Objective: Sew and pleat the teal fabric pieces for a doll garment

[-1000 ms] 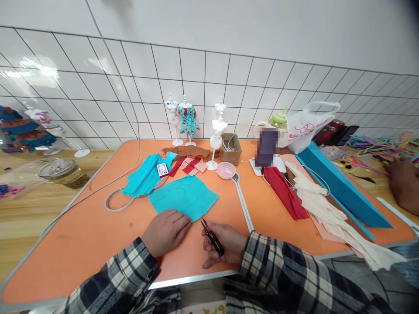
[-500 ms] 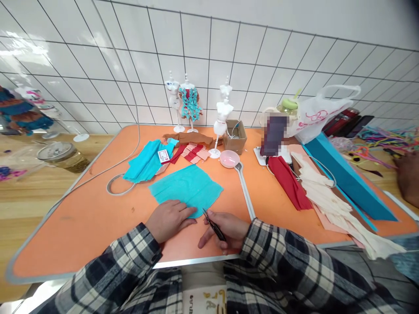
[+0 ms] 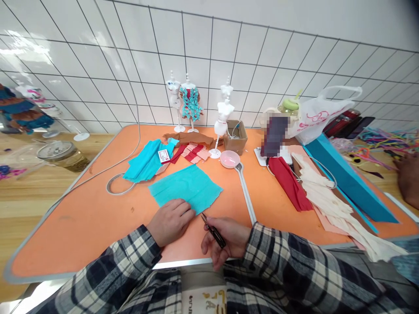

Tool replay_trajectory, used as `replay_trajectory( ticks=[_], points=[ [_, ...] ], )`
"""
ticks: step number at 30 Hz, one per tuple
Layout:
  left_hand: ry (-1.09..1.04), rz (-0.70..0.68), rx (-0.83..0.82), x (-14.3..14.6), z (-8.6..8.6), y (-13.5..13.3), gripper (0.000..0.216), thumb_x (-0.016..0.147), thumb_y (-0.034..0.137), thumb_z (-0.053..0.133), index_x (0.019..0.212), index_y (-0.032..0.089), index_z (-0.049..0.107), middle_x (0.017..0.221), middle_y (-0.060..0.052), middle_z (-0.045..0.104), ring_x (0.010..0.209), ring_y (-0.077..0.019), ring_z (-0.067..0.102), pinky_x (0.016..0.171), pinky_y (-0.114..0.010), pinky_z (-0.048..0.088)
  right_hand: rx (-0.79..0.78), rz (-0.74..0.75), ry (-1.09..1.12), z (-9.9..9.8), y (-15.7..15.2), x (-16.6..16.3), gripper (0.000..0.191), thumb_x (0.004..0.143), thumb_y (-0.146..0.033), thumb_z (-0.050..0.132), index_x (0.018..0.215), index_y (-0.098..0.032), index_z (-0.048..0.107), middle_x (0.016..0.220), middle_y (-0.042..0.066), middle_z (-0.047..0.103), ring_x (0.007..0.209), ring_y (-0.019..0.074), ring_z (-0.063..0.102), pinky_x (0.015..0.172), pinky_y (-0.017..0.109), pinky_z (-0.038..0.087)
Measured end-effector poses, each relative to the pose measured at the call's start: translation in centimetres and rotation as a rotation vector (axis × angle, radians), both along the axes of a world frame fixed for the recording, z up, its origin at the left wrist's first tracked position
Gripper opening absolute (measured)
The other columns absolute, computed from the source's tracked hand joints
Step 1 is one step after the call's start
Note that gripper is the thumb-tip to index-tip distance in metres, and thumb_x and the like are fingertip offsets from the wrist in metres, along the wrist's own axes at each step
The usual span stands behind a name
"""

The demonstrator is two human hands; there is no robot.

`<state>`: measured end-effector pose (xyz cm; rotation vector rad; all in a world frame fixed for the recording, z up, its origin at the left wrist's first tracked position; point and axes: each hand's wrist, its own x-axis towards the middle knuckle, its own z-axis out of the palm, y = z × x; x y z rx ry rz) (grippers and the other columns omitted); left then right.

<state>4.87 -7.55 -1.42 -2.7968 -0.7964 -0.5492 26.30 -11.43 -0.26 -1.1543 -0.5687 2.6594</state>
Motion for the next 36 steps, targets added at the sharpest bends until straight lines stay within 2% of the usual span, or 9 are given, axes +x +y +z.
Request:
replay_trajectory(
  ticks=[3, 8, 12, 16, 19, 24, 29, 36],
  points=[
    [-0.006, 0.010, 0.019, -0.1, 0.0, -0.1, 0.020, 0.090, 0.014, 0.047, 0.087, 0.019, 0.066, 0.074, -0.005, 0.060, 0.077, -0.0197, 0.053, 0.068, -0.035, 0.041, 0.019, 0.030, 0.006, -0.2, 0.1, 0.0, 0.039, 0.099, -0.052, -0.001, 0.100, -0.024, 0.027, 0.076, 0.005, 0.069, 0.046, 0.0179, 0.064, 0.052, 0.039, 0.057],
    [0.004, -0.004, 0.026, -0.3, 0.0, -0.1, 0.018, 0.090, 0.015, 0.050, 0.089, 0.021, 0.066, 0.072, -0.004, 0.060, 0.075, -0.0199, 0.052, 0.067, -0.035, 0.039, 0.111, 0.035, -0.067, 0.1, 0.3, -0.2, 0.039, 0.099, -0.050, -0.003, 0.103, -0.024, 0.026, 0.065, 0.001, 0.068, 0.026, 0.0082, 0.038, 0.038, 0.025, 0.048],
    [-0.023, -0.010, 0.038, -0.3, 0.0, -0.1, 0.019, 0.090, 0.015, 0.049, 0.093, 0.021, 0.066, 0.070, -0.003, 0.059, 0.071, -0.0191, 0.051, 0.065, -0.034, 0.037, 0.169, 0.054, -0.092, 0.4, 0.2, -0.5, 0.041, 0.099, -0.046, -0.008, 0.103, -0.024, 0.026, 0.055, -0.001, 0.064, 0.023, 0.0072, 0.027, 0.036, 0.022, 0.044],
    [-0.046, -0.021, 0.060, -0.2, 0.1, -0.1, 0.020, 0.093, 0.017, 0.046, 0.091, 0.021, 0.066, 0.067, -0.002, 0.058, 0.068, -0.0189, 0.050, 0.063, -0.034, 0.036, 0.189, 0.072, -0.129, 0.2, 0.4, -0.8, 0.042, 0.099, -0.042, -0.010, 0.103, -0.023, 0.027, 0.052, -0.002, 0.063, 0.022, 0.0072, 0.025, 0.035, 0.021, 0.041],
    [-0.045, -0.028, 0.061, -0.1, 0.2, -0.1, 0.020, 0.093, 0.017, 0.046, 0.089, 0.021, 0.065, 0.065, -0.002, 0.057, 0.066, -0.0189, 0.050, 0.062, -0.035, 0.035, 0.192, 0.034, -0.173, 0.1, 0.5, -0.9, 0.043, 0.099, -0.046, -0.006, 0.103, -0.023, 0.029, 0.048, -0.004, 0.059, 0.022, 0.0065, 0.023, 0.036, 0.023, 0.044],
    [-0.068, 0.000, 0.094, -0.2, 0.3, -0.1, 0.019, 0.092, 0.014, 0.046, 0.091, 0.021, 0.064, 0.063, -0.001, 0.058, 0.063, -0.0181, 0.050, 0.060, -0.034, 0.035, 0.151, 0.000, -0.171, 0.1, 0.2, -0.5, 0.044, 0.100, -0.050, -0.001, 0.101, -0.022, 0.033, 0.042, -0.008, 0.051, 0.022, 0.0055, 0.022, 0.034, 0.018, 0.040],
    [-0.041, -0.008, 0.100, -0.4, 0.2, -0.1, 0.018, 0.092, 0.015, 0.048, 0.093, 0.022, 0.064, 0.061, 0.001, 0.057, 0.058, -0.0169, 0.050, 0.056, -0.033, 0.033, 0.124, 0.037, -0.171, 0.3, -0.1, -0.4, 0.044, 0.100, -0.048, -0.002, 0.103, -0.022, 0.033, 0.042, -0.008, 0.052, 0.022, 0.0060, 0.024, 0.033, 0.017, 0.038],
    [-0.051, 0.009, 0.073, -0.3, 0.1, -0.1, 0.018, 0.092, 0.017, 0.048, 0.090, 0.021, 0.065, 0.067, -0.001, 0.060, 0.067, -0.0193, 0.053, 0.062, -0.034, 0.037, 0.156, 0.065, -0.175, 0.2, -0.6, -0.3, 0.041, 0.100, -0.049, 0.000, 0.103, -0.024, 0.032, 0.042, -0.007, 0.053, 0.023, 0.0065, 0.025, 0.036, 0.018, 0.041]
  ],
)
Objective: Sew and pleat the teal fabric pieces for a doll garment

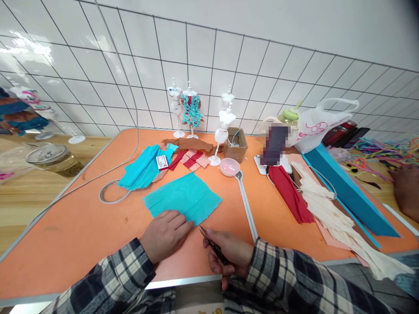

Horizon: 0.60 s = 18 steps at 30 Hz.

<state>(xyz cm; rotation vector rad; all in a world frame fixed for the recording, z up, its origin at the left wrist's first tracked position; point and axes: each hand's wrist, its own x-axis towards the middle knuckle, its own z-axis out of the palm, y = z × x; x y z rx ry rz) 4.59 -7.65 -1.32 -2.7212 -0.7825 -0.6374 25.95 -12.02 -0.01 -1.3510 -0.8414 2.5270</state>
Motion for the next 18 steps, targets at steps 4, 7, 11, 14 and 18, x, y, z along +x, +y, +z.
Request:
replay_trajectory(
  ticks=[4, 7, 11, 14, 18],
  points=[
    [0.000, -0.026, -0.014, 0.35, 0.30, -0.01, 0.019, 0.092, 0.016, 0.047, 0.088, 0.020, 0.065, 0.074, -0.004, 0.063, 0.076, -0.0200, 0.055, 0.068, -0.035, 0.041, 0.018, 0.006, -0.003, -0.09, 0.11, 0.00, 0.041, 0.100, -0.049, 0.000, 0.104, -0.023, 0.032, 0.044, -0.008, 0.052, 0.024, 0.0068, 0.024, 0.038, 0.021, 0.044],
    [0.006, -0.042, -0.023, 0.50, 0.30, -0.05, 0.019, 0.091, 0.015, 0.048, 0.088, 0.020, 0.066, 0.074, -0.004, 0.063, 0.076, -0.0194, 0.056, 0.069, -0.035, 0.041, 0.003, 0.038, 0.000, -0.04, 0.29, -0.01, 0.041, 0.100, -0.047, 0.000, 0.104, -0.023, 0.033, 0.045, -0.009, 0.051, 0.024, 0.0067, 0.023, 0.037, 0.021, 0.043],
    [-0.002, -0.048, -0.022, 0.51, 0.16, -0.11, 0.017, 0.091, 0.016, 0.050, 0.092, 0.020, 0.066, 0.074, -0.004, 0.064, 0.075, -0.0188, 0.056, 0.069, -0.035, 0.042, 0.013, 0.009, 0.026, -0.33, 0.26, 0.08, 0.040, 0.100, -0.049, 0.003, 0.101, -0.023, 0.034, 0.046, -0.009, 0.050, 0.025, 0.0062, 0.021, 0.036, 0.020, 0.041],
    [-0.004, -0.055, -0.020, 0.57, 0.30, -0.14, 0.018, 0.091, 0.015, 0.049, 0.095, 0.019, 0.066, 0.075, -0.003, 0.065, 0.072, -0.0184, 0.055, 0.069, -0.035, 0.042, 0.010, -0.017, 0.037, -0.64, 0.14, 0.11, 0.039, 0.100, -0.051, 0.007, 0.099, -0.024, 0.034, 0.045, -0.010, 0.049, 0.025, 0.0059, 0.019, 0.036, 0.020, 0.042],
    [-0.008, -0.086, 0.004, 0.69, 0.72, -0.24, 0.018, 0.092, 0.017, 0.049, 0.091, 0.020, 0.066, 0.071, -0.002, 0.064, 0.069, -0.0175, 0.054, 0.067, -0.034, 0.041, 0.017, -0.034, 0.026, -0.61, 0.10, -0.01, 0.038, 0.101, -0.050, 0.007, 0.097, -0.024, 0.034, 0.044, -0.010, 0.048, 0.025, 0.0059, 0.019, 0.036, 0.020, 0.041]
  ],
)
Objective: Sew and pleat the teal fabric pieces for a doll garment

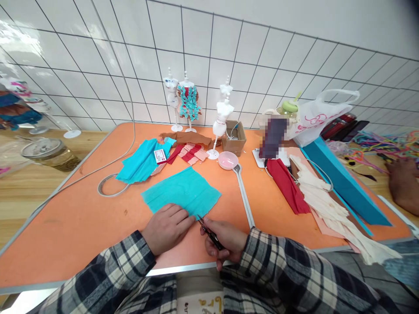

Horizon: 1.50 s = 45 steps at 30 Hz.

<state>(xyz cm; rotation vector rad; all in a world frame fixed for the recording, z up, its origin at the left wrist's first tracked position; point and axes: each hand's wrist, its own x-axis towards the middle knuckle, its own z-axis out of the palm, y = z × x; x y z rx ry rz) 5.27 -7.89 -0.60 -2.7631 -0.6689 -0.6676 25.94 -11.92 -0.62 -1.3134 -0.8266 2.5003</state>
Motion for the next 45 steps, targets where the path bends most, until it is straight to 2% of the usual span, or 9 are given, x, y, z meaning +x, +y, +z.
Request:
replay_trajectory(
  ticks=[8, 26, 33, 38, 45],
  points=[
    [-0.004, -0.011, 0.019, 0.23, 0.18, -0.21, 0.021, 0.093, 0.017, 0.047, 0.087, 0.021, 0.066, 0.068, -0.002, 0.063, 0.070, -0.0164, 0.054, 0.067, -0.032, 0.041, 0.021, -0.031, -0.020, 0.76, -0.18, -0.37, 0.035, 0.102, -0.046, 0.008, 0.094, -0.024, 0.034, 0.041, -0.013, 0.040, 0.025, 0.0058, 0.016, 0.036, 0.019, 0.043],
    [-0.036, -0.041, 0.031, 0.45, 0.02, -0.24, 0.019, 0.093, 0.018, 0.050, 0.085, 0.019, 0.067, 0.065, -0.001, 0.062, 0.067, -0.0165, 0.053, 0.065, -0.032, 0.040, 0.010, -0.087, 0.009, 0.65, -0.61, -0.55, 0.029, 0.103, -0.035, 0.010, 0.090, -0.024, 0.033, 0.035, -0.015, 0.037, 0.023, 0.0050, 0.015, 0.034, 0.017, 0.041],
    [-0.044, -0.068, 0.034, 0.41, 0.11, -0.26, 0.020, 0.093, 0.015, 0.048, 0.087, 0.018, 0.067, 0.072, -0.002, 0.067, 0.072, -0.0165, 0.057, 0.069, -0.032, 0.041, -0.022, -0.033, 0.039, 0.71, -0.45, -0.29, 0.034, 0.102, -0.043, 0.006, 0.093, -0.024, 0.033, 0.038, -0.013, 0.041, 0.024, 0.0048, 0.018, 0.037, 0.019, 0.044],
    [-0.044, -0.075, 0.055, 0.24, 0.09, -0.14, 0.020, 0.093, 0.014, 0.047, 0.089, 0.018, 0.067, 0.073, -0.003, 0.068, 0.071, -0.0158, 0.057, 0.069, -0.031, 0.042, 0.026, -0.003, 0.004, 0.61, -0.19, -0.05, 0.034, 0.102, -0.048, 0.010, 0.095, -0.025, 0.034, 0.040, -0.014, 0.042, 0.024, 0.0044, 0.018, 0.037, 0.020, 0.045],
    [-0.039, -0.085, 0.083, -0.11, -0.03, 0.12, 0.024, 0.096, 0.013, 0.044, 0.097, 0.017, 0.067, 0.088, -0.003, 0.074, 0.081, -0.0158, 0.062, 0.073, -0.031, 0.045, 0.049, 0.002, -0.021, 0.61, -0.05, 0.09, 0.032, 0.102, -0.046, 0.012, 0.096, -0.024, 0.035, 0.040, -0.013, 0.042, 0.024, 0.0046, 0.018, 0.040, 0.026, 0.051]
  ],
)
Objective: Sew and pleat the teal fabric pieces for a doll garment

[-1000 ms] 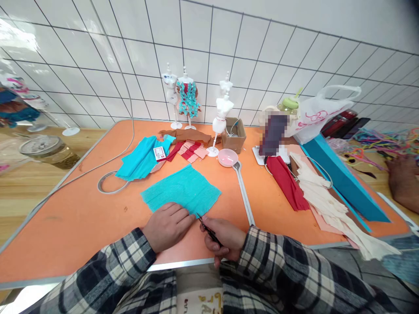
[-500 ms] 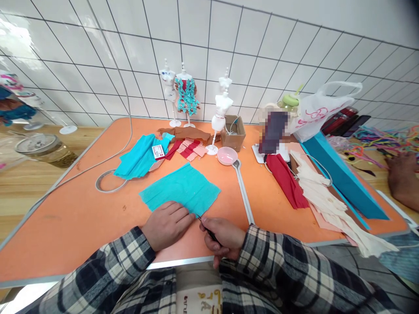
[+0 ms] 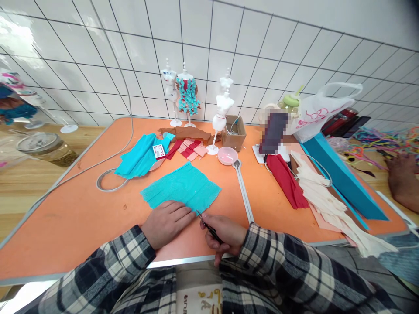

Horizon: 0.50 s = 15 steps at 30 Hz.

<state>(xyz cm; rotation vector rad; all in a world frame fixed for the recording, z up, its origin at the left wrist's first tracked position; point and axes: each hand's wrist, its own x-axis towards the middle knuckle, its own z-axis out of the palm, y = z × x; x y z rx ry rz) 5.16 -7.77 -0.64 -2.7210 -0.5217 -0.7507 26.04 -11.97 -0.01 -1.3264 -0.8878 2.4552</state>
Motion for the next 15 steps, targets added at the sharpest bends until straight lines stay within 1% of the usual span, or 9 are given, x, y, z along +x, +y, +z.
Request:
replay_trajectory(
  ticks=[4, 9, 15],
  points=[
    [0.004, 0.000, 0.014, 0.00, 0.14, -0.04, 0.024, 0.096, 0.013, 0.043, 0.097, 0.017, 0.067, 0.088, -0.003, 0.075, 0.079, -0.0151, 0.063, 0.073, -0.030, 0.046, -0.034, -0.009, -0.012, -0.06, 0.32, -0.20, 0.032, 0.102, -0.045, 0.011, 0.095, -0.024, 0.034, 0.040, -0.013, 0.042, 0.024, 0.0050, 0.019, 0.041, 0.028, 0.053],
    [-0.002, -0.002, 0.004, -0.08, 0.07, -0.08, 0.021, 0.094, 0.012, 0.046, 0.097, 0.017, 0.067, 0.088, -0.003, 0.074, 0.081, -0.0151, 0.063, 0.074, -0.030, 0.046, 0.005, -0.040, 0.004, -0.40, 0.80, -0.34, 0.031, 0.102, -0.044, 0.011, 0.093, -0.024, 0.033, 0.040, -0.013, 0.043, 0.024, 0.0050, 0.019, 0.041, 0.028, 0.053],
    [-0.011, -0.012, 0.000, -0.12, 0.09, -0.14, 0.021, 0.094, 0.013, 0.047, 0.099, 0.018, 0.066, 0.088, -0.003, 0.073, 0.081, -0.0145, 0.063, 0.075, -0.029, 0.046, -0.001, -0.051, -0.016, -0.31, 0.99, -0.74, 0.032, 0.103, -0.044, 0.011, 0.093, -0.024, 0.034, 0.039, -0.014, 0.041, 0.024, 0.0052, 0.018, 0.040, 0.027, 0.052]
  ],
)
